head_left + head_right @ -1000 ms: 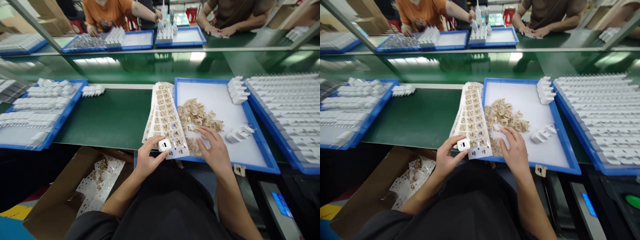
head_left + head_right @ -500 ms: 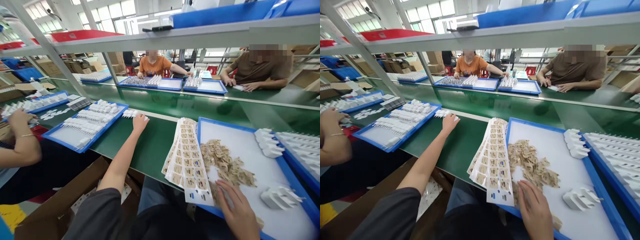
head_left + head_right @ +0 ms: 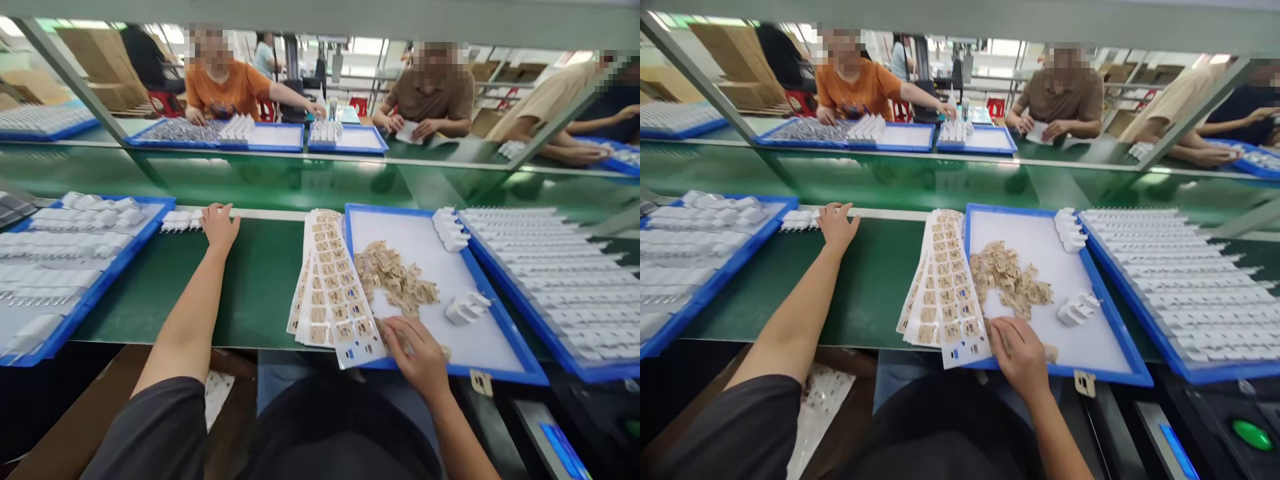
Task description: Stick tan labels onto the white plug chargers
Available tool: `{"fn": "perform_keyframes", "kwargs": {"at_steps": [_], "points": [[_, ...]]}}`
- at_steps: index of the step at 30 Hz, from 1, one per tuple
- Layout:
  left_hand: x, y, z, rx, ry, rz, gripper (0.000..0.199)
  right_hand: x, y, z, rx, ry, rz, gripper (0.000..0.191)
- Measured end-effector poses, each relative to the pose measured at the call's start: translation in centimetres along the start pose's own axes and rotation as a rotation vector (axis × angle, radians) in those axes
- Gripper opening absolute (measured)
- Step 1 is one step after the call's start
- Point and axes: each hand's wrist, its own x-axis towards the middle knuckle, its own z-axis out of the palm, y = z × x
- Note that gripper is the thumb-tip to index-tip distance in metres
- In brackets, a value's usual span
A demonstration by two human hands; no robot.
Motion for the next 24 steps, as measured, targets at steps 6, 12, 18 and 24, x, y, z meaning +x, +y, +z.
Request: {"fn": "perform_keyframes", "kwargs": {"at_steps": [6, 12, 18, 24], "points": [[-6.8, 9.8, 0.7, -0.209, -0.259, 0.573, 0.029, 0.0, -2.2, -0.7, 0.129, -0.186, -0.147, 0.023], [-16.1, 16.1, -1.5, -0.357, -0.5, 1.156, 0.037, -2.1, -4.1, -1.7, 0.204, -0.262, -0.157, 0.014], [-19.4, 16.3, -1.3, -0.324, -0.555, 1.152, 0.043, -2.6, -4.7, -1.1, 0.12, -0.141, 0.091, 0.018], [-20.1, 15.9, -1.4, -0.336, -0.54, 1.113, 0.042, -2.4, -5.4, 0.0, 0.068, -0.2, 0.156, 0.019]]}}
